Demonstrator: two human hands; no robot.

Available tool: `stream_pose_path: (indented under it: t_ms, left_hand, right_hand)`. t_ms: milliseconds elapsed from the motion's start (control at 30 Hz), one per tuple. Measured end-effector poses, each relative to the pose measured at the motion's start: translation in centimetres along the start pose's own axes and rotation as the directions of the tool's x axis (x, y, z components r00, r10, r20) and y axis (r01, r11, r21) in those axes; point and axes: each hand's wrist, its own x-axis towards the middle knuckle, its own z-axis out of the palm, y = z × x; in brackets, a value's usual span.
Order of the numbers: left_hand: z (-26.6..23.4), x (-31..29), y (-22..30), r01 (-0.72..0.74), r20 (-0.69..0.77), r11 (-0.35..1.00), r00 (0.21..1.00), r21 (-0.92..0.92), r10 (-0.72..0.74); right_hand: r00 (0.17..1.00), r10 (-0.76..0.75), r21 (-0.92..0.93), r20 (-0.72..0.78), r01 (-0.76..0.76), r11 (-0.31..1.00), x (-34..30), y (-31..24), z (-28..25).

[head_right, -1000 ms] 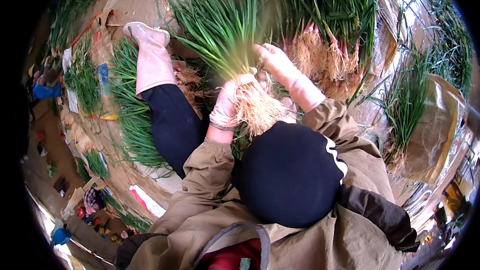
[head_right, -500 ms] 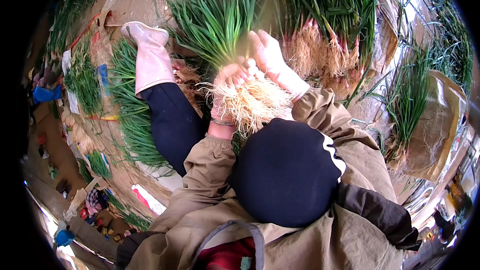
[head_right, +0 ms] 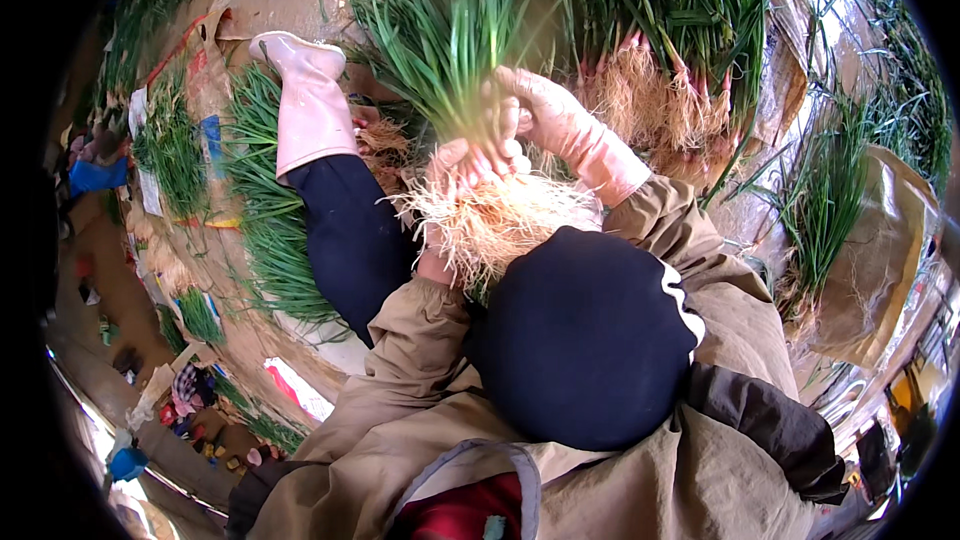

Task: The person sorts green onions by hand, cleaning the roots and removing debris before placing them into bundles on the floor.

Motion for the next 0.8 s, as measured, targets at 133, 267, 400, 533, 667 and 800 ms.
stream_pose_path:
  t_ms: [133, 267, 400, 533, 667, 800]
  left_hand:
    - [-2.2, 0.3, 0.2, 0.077, -0.11, 0.997, 0.991, 0.0, -0.077]
    - [-0.9, 1.2, 0.0, 0.054, 0.078, 0.989, 0.996, -0.138, -0.043]
    - [-0.8, 0.0, 0.0, 0.275, -0.153, 0.96, 0.952, 0.046, -0.265]
    - [-1.0, -0.2, -1.6, 0.345, -0.176, 0.939, 0.924, -0.005, -0.34]
    - [-0.3, -0.6, -0.6, 0.231, -0.108, 0.967, 0.964, -0.104, -0.242]
    - [-0.3, 0.0, 2.0, 0.192, 0.074, 0.976, 0.98, -0.098, -0.185]
  right_hand:
    - [0.951, -0.308, -0.675, -0.031, 0.207, 0.708, 1.2, -0.2, 1.3]
    - [0.935, -0.248, -0.355, -0.252, 0.149, 0.923, 0.3, 0.9, -1.6]
    - [0.879, -0.415, -0.56, -0.233, 0.228, 0.797, -3.7, 3.9, -3.1]
    - [0.714, -0.529, -0.746, -0.459, 0.015, 0.666, -5.8, 2.6, -2.7]
    - [0.565, -0.622, -0.656, -0.543, 0.177, 0.734, -7.6, -1.6, -7.6]
    - [0.919, -0.3, -0.956, -0.255, -0.287, -0.068, -20.9, 9.7, -21.8]
